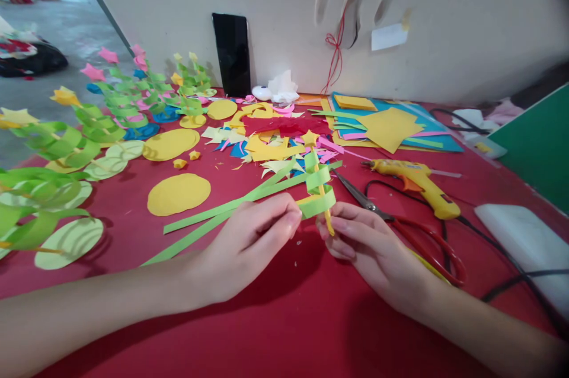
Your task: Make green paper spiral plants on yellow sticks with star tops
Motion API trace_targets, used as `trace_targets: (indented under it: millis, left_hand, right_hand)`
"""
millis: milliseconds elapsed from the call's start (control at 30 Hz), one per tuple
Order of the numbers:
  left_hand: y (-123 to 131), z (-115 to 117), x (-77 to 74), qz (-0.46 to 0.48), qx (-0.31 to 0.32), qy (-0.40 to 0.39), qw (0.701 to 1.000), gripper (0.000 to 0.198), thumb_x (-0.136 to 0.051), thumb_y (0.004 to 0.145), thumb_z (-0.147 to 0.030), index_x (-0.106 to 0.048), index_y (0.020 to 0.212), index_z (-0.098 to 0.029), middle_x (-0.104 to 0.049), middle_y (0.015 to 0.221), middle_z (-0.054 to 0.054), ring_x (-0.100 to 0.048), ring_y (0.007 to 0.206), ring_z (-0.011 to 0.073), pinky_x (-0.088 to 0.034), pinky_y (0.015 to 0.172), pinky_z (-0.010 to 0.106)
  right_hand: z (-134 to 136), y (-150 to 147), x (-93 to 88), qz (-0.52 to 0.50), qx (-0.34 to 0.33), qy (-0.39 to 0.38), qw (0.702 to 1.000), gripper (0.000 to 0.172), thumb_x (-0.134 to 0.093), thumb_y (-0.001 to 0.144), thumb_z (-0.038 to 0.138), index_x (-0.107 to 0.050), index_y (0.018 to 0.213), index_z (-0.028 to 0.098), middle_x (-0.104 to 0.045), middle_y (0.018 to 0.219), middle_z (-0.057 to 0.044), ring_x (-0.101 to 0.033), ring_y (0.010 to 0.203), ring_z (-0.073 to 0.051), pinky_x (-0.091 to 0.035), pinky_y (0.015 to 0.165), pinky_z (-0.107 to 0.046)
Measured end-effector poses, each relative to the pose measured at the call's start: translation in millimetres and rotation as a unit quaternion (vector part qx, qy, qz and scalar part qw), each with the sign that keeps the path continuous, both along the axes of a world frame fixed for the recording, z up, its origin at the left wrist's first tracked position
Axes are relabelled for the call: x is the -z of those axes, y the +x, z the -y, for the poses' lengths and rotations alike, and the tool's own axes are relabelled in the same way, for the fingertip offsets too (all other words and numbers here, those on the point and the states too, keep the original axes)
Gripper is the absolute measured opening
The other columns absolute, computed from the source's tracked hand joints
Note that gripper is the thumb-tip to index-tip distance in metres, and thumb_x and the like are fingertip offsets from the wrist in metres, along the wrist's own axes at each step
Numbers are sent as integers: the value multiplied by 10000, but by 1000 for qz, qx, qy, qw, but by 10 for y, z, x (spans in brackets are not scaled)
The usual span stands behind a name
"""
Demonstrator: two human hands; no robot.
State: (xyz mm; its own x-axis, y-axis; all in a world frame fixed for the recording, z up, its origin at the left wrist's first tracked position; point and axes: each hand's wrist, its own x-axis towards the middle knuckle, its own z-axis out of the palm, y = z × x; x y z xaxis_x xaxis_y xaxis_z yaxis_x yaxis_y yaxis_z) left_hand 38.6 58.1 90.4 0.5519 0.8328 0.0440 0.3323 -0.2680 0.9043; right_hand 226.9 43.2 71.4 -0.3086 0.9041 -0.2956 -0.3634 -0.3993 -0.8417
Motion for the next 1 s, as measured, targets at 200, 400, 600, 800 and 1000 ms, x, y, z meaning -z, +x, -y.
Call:
trace_targets:
  millis: [200,400,600,800,1000]
  left_hand:
    - [25,-8,15,34,-26,-32,999,304,-261,939,-309,-384,685,-196,-384,631,-50,-363,566,79,-337,540,177]
    - [44,-3,96,63,-17,-114,991,268,-272,936,-328,-392,732,-202,-392,673,-45,-359,598,80,-359,574,173]
    - [72,-36,157,111,1,-107,988,184,-203,947,-206,-377,902,-247,-378,715,-44,-352,610,84,-348,573,181]
    - [85,-75,197,94,7,-113,989,203,-214,921,-119,-372,927,-246,-374,761,-30,-371,666,94,-358,630,207]
    - [81,-91,259,101,4,-114,988,343,-274,842,-16,-388,1050,-264,-422,834,-20,-443,757,95,-379,767,233]
  right_hand:
    - [-19,28,-30,23,33,8,999,81,-635,725,257,-605,729,182,-506,613,32,-329,473,-31,-227,467,-203]
    - [-84,67,-104,66,95,37,993,98,-637,726,295,-643,737,198,-479,638,25,-335,499,-41,-255,448,-190]
    - [-113,127,-177,94,107,67,988,104,-637,738,291,-648,787,200,-427,595,39,-318,507,-42,-272,447,-169]
    - [-138,225,-233,250,120,199,940,139,-608,767,336,-668,863,256,-524,664,19,-394,547,-62,-323,476,-190]
    - [-142,247,-318,348,135,279,885,129,-606,759,345,-683,832,271,-549,629,11,-502,593,-123,-410,567,-260]
